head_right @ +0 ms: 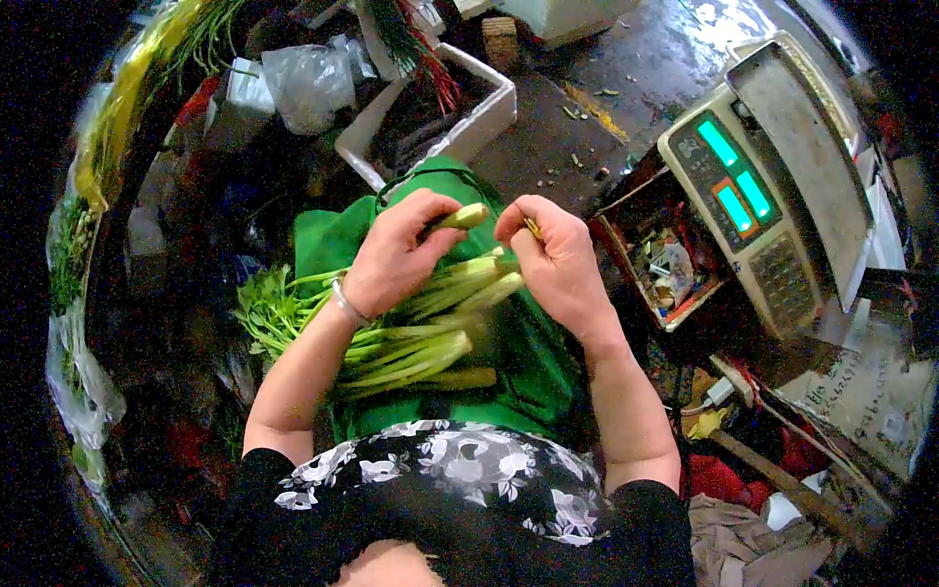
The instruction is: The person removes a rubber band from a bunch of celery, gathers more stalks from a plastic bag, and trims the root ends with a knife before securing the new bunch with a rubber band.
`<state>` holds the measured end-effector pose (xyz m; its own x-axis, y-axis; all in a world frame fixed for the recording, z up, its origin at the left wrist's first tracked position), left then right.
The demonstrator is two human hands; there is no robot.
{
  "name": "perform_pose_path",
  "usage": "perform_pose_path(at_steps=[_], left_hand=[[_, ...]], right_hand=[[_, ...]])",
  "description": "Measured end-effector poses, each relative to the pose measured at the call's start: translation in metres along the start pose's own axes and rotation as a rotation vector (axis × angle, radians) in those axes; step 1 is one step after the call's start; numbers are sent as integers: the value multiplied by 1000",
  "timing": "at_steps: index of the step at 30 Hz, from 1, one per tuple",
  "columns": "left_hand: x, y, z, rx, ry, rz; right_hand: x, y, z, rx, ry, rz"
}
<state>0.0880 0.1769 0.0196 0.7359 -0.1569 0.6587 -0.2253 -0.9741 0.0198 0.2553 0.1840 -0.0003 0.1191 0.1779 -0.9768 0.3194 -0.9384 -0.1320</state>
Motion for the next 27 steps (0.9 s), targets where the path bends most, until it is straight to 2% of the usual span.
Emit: perform_pose_path(at_steps=[3, 4, 6, 9, 12, 20, 27], left_hand=[[0, 9, -6, -232, 676, -252], [2, 9, -13, -226, 669, -256], [10, 10, -17, -315, 881, -235], [8, 14, -19, -362, 962, -233], [14, 16, -19, -385, 1025, -194], [8, 23, -16, -349, 967, -211], [15, 31, -16, -403, 1028, -236]], right_hand=[[-25, -3, 3, -9, 121, -154], [-35, -4, 5, -2, 175, -241], [-44, -6, 11, -6, 166, -305], [-61, -6, 23, -14, 368, -412], [-64, -7, 27, 5, 465, -405], [-73, -2, 28, 32, 556, -419], [-69, 2, 27, 37, 516, -435]])
Point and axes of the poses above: each hand's wrist, its own y-axis away from the middle knuckle, its own z-axis out of the palm, x = y × z, the point moved 8 cm from there along -y, towards the middle knuckle, and after that the axes turned 8 degrees about -z, right-handed, at the moved point
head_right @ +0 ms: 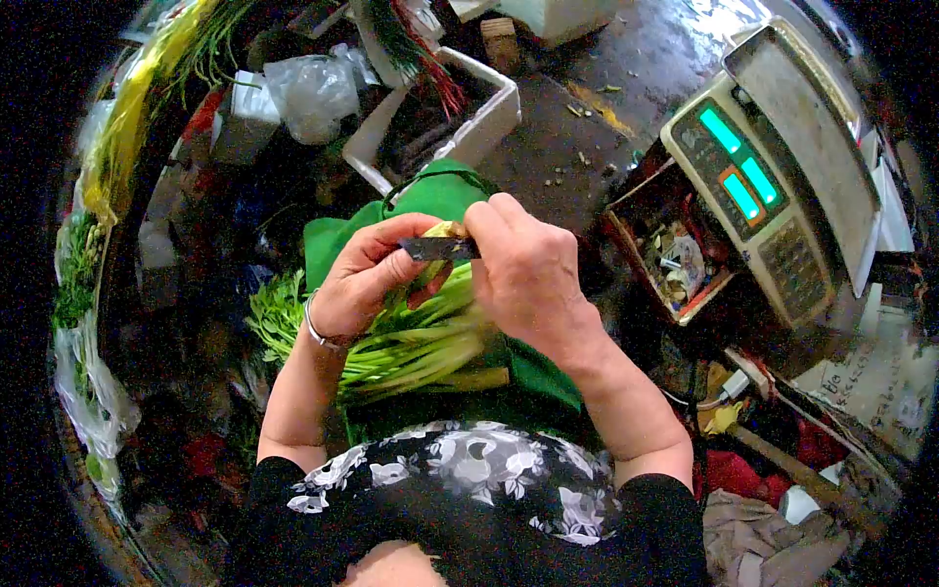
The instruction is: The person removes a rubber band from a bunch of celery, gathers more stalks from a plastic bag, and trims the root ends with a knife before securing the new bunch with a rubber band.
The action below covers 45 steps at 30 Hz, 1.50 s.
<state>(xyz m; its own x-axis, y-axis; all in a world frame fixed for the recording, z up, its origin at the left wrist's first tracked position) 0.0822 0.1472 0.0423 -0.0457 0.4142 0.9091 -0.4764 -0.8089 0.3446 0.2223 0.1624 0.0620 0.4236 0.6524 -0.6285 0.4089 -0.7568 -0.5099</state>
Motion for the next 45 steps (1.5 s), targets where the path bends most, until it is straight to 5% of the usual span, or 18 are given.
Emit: perform_pose_path(at_steps=[5, 9, 11, 17, 20, 29, 34, 37, 45], left_hand=[[0, 11, 8, -25, -66, -38], [7, -4, -1, 71, -152, 28], [19, -6, -2, 204, -588, 207], [-8, -13, -8, 193, -765, 91], [-8, -12, 7, 223, -1049, 299], [-17, -12, -15, 290, -808, 85], [1, -5, -3, 377, -944, 276], [11, 2, 10, 405, -1087, 401], [13, 12, 46, 190, -1000, 427]], right_hand=[[99, 21, -23, 100, 83, 442], [84, 24, -21, 98, -215, 449], [90, 32, -15, 104, -319, 462], [85, 56, 5, -88, -704, 664], [82, 61, 13, -142, -807, 632], [80, 75, 17, -297, -802, 671], [66, 61, -5, -214, -479, 459], [72, 74, -4, -188, -597, 615], [64, 78, 3, -126, -713, 548]])
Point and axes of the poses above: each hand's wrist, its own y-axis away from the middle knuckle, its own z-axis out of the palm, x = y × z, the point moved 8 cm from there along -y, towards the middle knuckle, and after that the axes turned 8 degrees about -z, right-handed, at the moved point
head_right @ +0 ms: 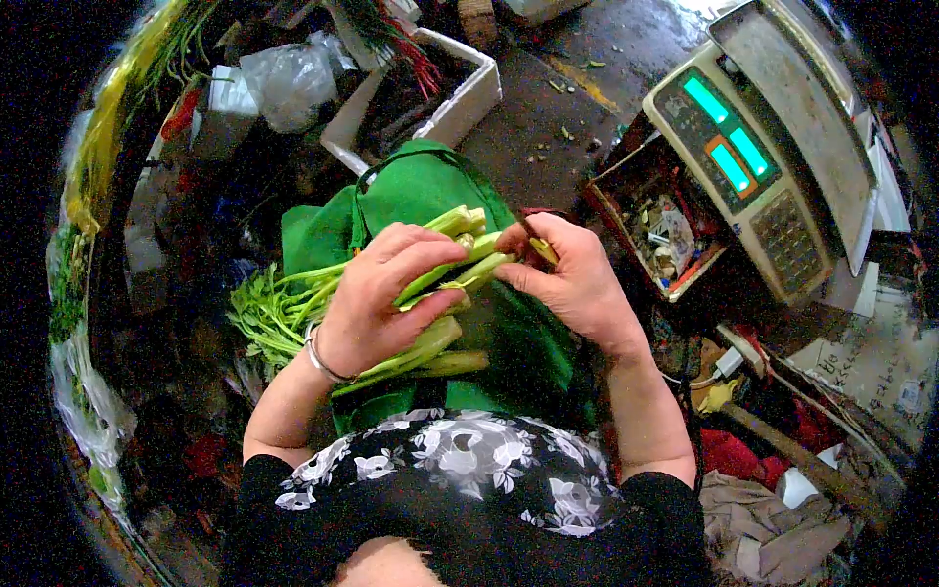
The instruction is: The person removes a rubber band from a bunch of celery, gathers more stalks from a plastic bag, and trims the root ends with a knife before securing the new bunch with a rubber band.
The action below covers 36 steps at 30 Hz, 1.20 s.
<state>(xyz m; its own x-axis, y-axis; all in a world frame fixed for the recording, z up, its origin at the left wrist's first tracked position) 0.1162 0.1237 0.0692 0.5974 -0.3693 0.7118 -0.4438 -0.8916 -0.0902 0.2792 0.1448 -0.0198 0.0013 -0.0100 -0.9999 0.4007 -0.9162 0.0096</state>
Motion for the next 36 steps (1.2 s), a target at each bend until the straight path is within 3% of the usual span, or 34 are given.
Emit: perform_pose_path(at_steps=[3, 5, 10, 12, 13, 16, 29, 36], left_hand=[[-9, -1, 11, -32, -24, -29], [-10, -2, 15, -15, 51, -53], [-32, 8, 11, 166, 160, -150], [-49, 9, 21, 5, 454, -456], [-43, 7, 19, 5, 484, -441], [-44, 5, 19, 28, 445, -412], [-41, 9, 22, 59, 404, -371], [-34, 9, 17, 123, 318, -231]], right_hand=[[-9, 2, 4, 9, -90, 104], [-29, -4, 10, 3, -55, -65], [-29, -13, 22, 93, -313, -22], [-43, -15, 6, 215, 246, -399], [-51, -11, 8, 163, 393, -490], [-51, -8, 24, 104, 666, -441], [-66, -14, 35, 67, 830, -449], [-65, -13, 35, 19, 837, -456]])
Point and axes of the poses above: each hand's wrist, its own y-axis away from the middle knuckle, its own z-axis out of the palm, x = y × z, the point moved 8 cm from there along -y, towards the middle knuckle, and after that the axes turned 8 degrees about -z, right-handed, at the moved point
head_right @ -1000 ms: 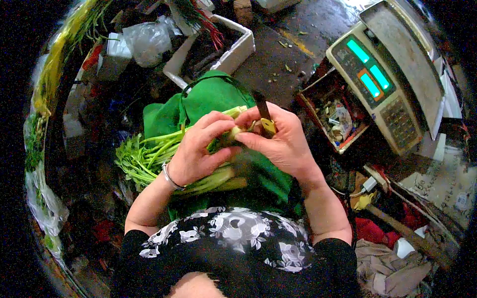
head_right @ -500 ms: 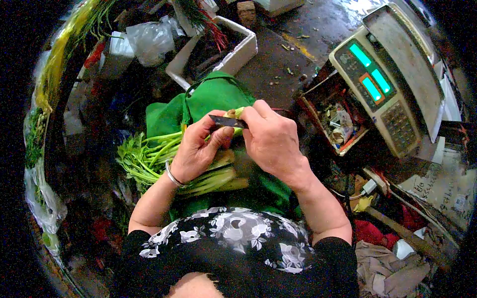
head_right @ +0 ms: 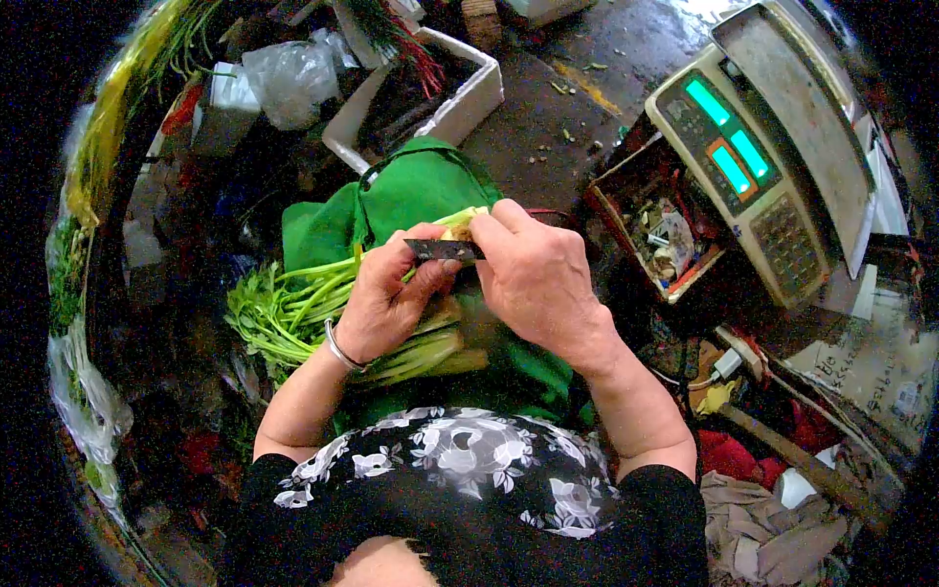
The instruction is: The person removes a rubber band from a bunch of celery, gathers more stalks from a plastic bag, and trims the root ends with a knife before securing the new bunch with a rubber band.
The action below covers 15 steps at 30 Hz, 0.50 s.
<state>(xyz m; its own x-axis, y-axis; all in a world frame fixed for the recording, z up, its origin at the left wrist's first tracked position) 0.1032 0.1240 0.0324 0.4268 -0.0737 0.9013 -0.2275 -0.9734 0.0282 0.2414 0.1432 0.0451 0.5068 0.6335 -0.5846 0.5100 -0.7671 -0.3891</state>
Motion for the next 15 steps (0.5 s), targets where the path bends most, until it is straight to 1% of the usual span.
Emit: perform_pose_path(at_steps=[5, 7, 11, 12, 13, 14, 15], left_hand=[[3, 3, 1, -27, -24, 17], [4, 4, 3, -60, 42, 7], [5, 4, 4, -82, 40, 7], [7, 5, 5, -108, 26, 56], [9, 6, 6, -134, 13, 105], [10, 6, 7, -141, 14, 108], [13, 8, 7, -139, 24, 142]], right_hand=[[1, 3, 1, 6, 3, 12], [1, 5, 1, 1, 1, 11], [5, 10, 1, -17, -19, 41], [14, 13, 7, -16, -18, 42], [36, 19, 9, 71, 38, 114], [56, 26, 5, 160, 96, 188], [77, 33, -2, 169, 49, 294]])
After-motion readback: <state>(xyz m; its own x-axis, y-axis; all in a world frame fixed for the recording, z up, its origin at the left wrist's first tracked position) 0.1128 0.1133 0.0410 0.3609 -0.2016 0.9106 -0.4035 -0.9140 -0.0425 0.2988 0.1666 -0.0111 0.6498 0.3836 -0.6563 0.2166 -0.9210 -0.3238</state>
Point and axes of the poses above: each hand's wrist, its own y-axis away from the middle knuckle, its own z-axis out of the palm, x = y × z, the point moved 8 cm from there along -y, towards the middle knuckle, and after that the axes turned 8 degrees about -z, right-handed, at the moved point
